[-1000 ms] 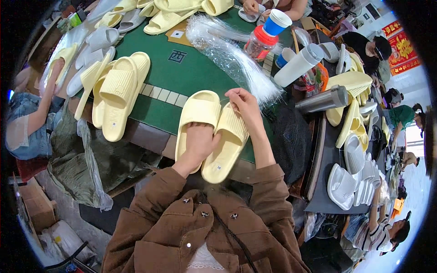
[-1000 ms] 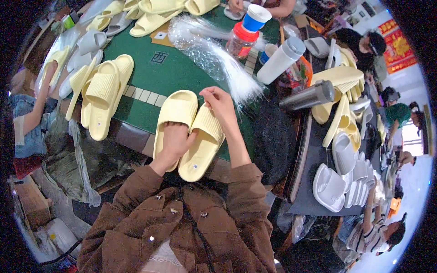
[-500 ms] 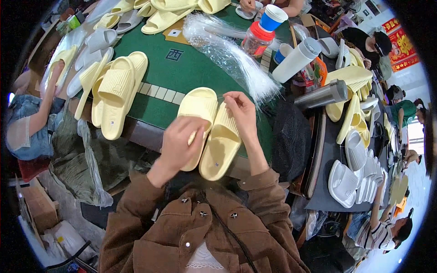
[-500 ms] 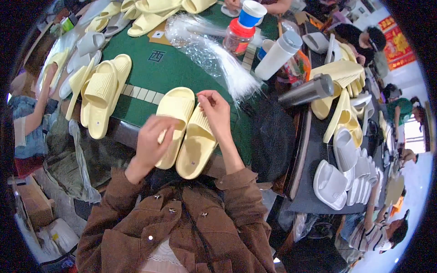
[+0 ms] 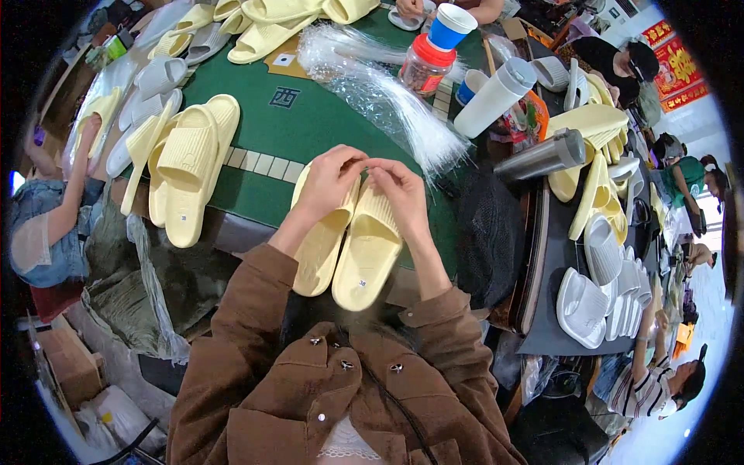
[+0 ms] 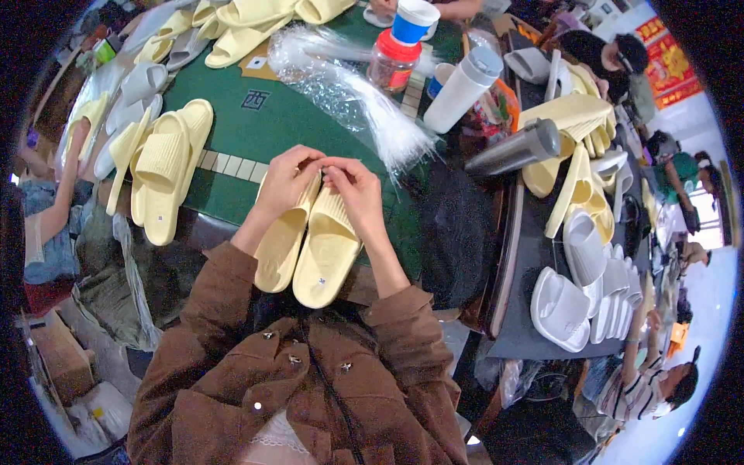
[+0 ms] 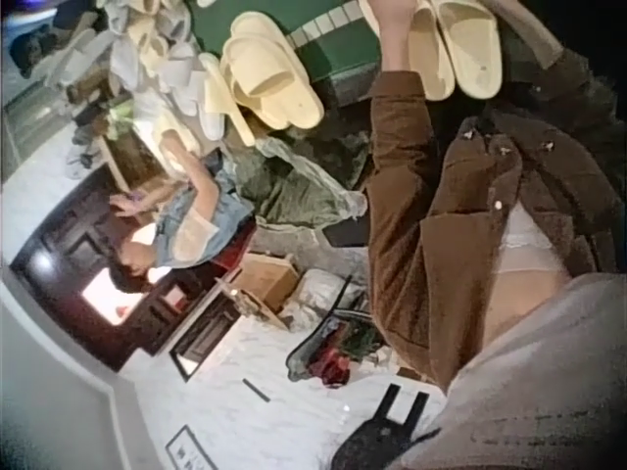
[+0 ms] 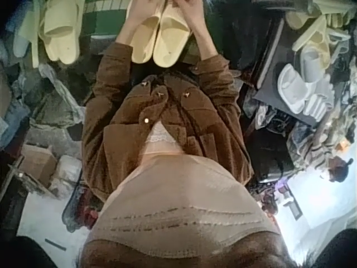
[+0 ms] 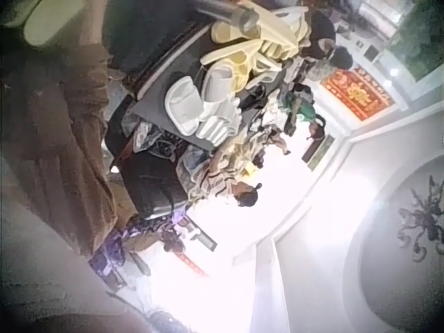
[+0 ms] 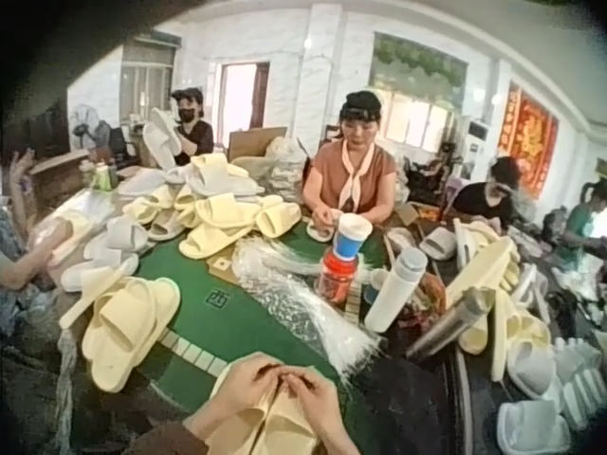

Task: The recorder is inspecting and cleaning pairs of sandals at a manufacturing or processing station.

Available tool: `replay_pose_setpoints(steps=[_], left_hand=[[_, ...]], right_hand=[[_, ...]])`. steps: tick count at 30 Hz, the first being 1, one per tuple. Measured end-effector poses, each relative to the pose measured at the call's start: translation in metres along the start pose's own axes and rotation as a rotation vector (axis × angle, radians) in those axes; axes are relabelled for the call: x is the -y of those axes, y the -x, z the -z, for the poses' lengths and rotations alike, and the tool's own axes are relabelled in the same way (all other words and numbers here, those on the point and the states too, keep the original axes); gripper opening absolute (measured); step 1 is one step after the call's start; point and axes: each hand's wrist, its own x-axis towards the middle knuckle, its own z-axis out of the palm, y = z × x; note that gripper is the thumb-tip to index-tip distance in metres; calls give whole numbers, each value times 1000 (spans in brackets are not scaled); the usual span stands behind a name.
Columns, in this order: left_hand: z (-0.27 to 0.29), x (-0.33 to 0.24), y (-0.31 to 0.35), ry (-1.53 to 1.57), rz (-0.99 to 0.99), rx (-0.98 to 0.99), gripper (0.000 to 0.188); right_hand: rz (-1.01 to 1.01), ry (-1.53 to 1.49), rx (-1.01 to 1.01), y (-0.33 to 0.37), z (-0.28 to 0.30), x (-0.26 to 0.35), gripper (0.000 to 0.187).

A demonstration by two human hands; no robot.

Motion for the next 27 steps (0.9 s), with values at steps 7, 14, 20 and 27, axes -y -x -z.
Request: replay_pose_setpoints(steps=[7,14,20,27], left_hand=[[-4,7,3,11,-97,-67,11],[-6,2,6,59,-94,-112,10],[-6,3,6,61,-110,-120,9],[-6,-1,8,35,-113,-113,7]], right_hand=[[-16,-47,-11,0,-5,0,16],[-7,-190,-57,-1,-1,-3,15],[45,-94,-111,0,-2,-4,17],[-5,-149,-107,2,-4,-2,16]])
